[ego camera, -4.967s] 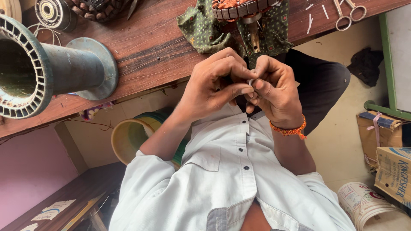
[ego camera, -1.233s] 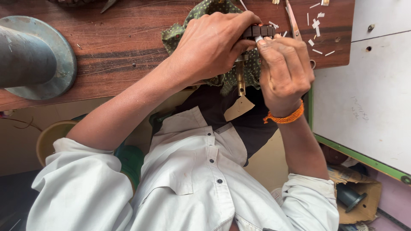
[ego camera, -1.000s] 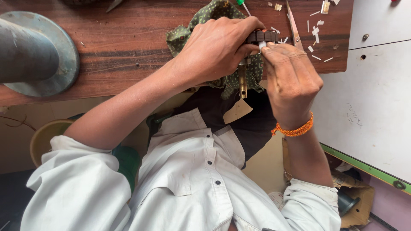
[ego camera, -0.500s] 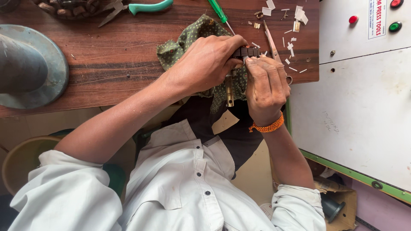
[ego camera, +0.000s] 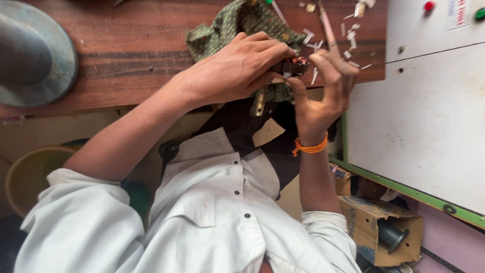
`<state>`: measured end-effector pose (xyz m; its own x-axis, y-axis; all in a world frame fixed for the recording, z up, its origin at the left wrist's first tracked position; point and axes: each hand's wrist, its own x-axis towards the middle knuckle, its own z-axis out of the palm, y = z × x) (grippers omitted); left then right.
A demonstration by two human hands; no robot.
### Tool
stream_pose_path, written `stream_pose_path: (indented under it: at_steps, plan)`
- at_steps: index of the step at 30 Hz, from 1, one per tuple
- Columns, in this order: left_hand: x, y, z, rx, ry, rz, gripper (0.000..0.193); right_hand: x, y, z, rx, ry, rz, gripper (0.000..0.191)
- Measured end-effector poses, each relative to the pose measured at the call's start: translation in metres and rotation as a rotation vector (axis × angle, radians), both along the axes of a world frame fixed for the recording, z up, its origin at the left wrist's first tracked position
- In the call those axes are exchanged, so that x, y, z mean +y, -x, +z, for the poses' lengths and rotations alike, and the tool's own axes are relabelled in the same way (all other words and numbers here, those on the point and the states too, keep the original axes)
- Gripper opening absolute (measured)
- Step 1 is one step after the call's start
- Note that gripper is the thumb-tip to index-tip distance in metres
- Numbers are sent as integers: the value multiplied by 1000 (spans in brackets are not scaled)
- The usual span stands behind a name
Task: The person inserts small white insulating pieces into slots on a circular motor stator, trims them with scissors, and uses a green screwdriver to adjust the assembly. The work is performed at a cluttered wooden workbench with various tools and motor parts visible.
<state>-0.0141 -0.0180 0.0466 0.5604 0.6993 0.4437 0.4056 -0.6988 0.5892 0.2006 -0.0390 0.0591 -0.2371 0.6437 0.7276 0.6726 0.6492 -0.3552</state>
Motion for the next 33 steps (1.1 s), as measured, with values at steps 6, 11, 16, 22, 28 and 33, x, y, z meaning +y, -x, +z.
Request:
stream_pose_path:
  at_steps: [6, 11, 16, 22, 28, 33]
  plan:
    - [-24, 9, -21, -118, -14, 18, 59, -10, -8, -9, 41, 350, 143, 55]
    - [-31, 4, -43, -205, -185, 110, 57, -19, -7, -16, -12, 306, 131, 50]
    - [-30, -6, -62, -239, -301, 178, 61, -24, -6, -22, 9, 294, 112, 49]
    - [-24, -17, -62, -194, -323, 337, 59, -12, -3, -15, 39, 293, 93, 49]
    - [-19, -9, -57, -131, -247, 326, 60, -16, 13, -16, 82, 289, 43, 42]
    - [-22, -23, -55, -149, -232, 418, 52, -15, 19, -23, 122, 278, 37, 35]
